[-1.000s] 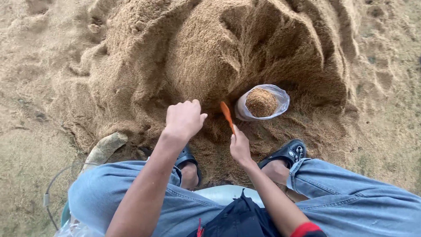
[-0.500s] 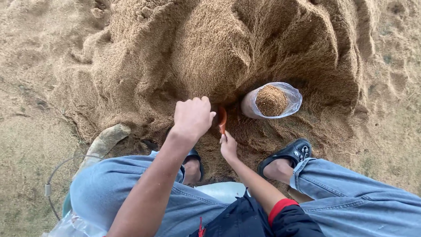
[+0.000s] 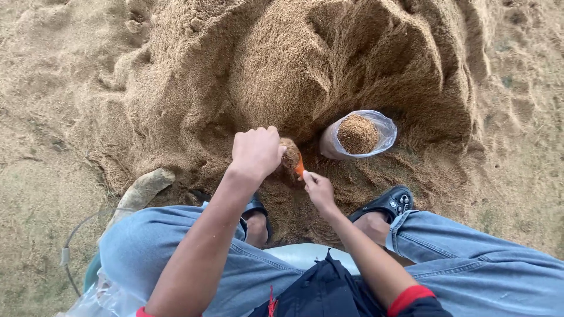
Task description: Filling small plastic bags with grain from a large pile using a spoon
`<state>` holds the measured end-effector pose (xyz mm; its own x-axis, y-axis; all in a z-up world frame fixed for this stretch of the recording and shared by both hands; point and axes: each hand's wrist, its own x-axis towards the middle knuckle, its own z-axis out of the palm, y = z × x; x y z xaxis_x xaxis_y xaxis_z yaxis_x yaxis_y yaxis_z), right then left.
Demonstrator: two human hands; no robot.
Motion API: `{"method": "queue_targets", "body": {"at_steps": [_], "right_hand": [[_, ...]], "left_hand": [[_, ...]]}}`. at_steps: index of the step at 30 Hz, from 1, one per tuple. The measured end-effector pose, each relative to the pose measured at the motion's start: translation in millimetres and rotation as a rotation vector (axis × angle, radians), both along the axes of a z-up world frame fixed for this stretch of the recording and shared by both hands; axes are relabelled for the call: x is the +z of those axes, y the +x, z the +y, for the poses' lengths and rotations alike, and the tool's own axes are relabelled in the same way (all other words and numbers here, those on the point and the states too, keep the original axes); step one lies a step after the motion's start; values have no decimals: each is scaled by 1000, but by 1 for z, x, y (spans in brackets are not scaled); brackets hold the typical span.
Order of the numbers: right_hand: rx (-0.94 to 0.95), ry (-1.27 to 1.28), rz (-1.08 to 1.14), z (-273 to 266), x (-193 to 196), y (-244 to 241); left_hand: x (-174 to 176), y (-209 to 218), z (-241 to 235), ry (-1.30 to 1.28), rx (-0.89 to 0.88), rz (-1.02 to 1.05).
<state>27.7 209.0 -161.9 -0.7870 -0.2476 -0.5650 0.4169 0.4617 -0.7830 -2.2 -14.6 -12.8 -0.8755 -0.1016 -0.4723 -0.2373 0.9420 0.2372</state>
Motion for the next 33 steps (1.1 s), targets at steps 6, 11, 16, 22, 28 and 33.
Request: {"method": "queue_targets", "body": {"at_steps": [6,11,16,22,28,33], "right_hand": [[-35,-118,84,27,100,-28],[-83,-52,325,65,155,-51],[-32,192,469,116,151,-88],[247,736,1130,138,115,-100],[18,253,1289,78,64,-49],[195,218,234,38,-8,-7]], "left_hand": [[11,3,-1,2,1,-19],[16,4,-2,-13,-8,-39],[12,6,-7,-14,-16,-11],[16,7,-7,-13,-16,-10],[11,5,-5,-19,-1,-7],[10,5,-4,-7,-2,7]]}}
